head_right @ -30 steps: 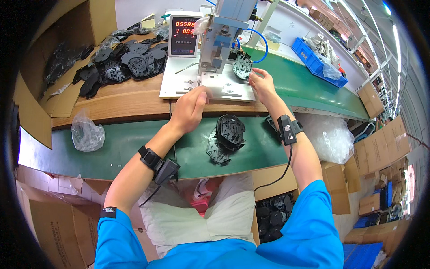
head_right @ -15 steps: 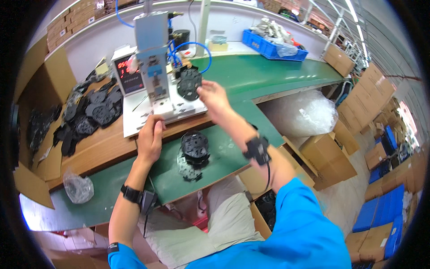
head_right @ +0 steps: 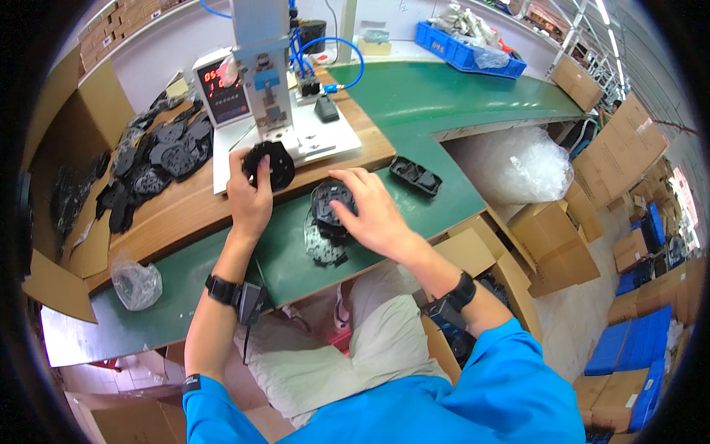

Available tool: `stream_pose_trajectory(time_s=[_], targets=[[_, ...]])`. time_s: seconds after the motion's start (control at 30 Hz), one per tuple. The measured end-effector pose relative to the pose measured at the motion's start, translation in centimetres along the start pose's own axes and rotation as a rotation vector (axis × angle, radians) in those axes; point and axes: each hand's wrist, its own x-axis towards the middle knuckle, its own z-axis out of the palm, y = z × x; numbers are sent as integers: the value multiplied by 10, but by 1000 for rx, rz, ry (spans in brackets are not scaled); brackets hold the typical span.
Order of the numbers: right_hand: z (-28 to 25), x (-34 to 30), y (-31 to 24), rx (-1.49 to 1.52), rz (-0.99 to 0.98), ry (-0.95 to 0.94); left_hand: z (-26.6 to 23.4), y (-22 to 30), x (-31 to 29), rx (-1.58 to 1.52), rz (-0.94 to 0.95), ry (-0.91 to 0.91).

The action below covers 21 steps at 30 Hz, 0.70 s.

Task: Assembling computer mouse components using a press machine on a production line.

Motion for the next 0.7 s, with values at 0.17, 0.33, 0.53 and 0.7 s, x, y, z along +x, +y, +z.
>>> stream_pose_trajectory(time_s=[0.17,0.33,0.53,0.7], targets=[[-3,-15,9,-61,7,-121,1,5,0,37,-9,12],[-3,-24,-7,-128,-151,-183,-3,-1,-2,-70,-70,-62],[-20,-14,-1,91,-63,-49,-7,-7,-3,-575,-309,-155],[-26,3,-10,323,-80,72,-6,-5,-2,-915,-482,-477]])
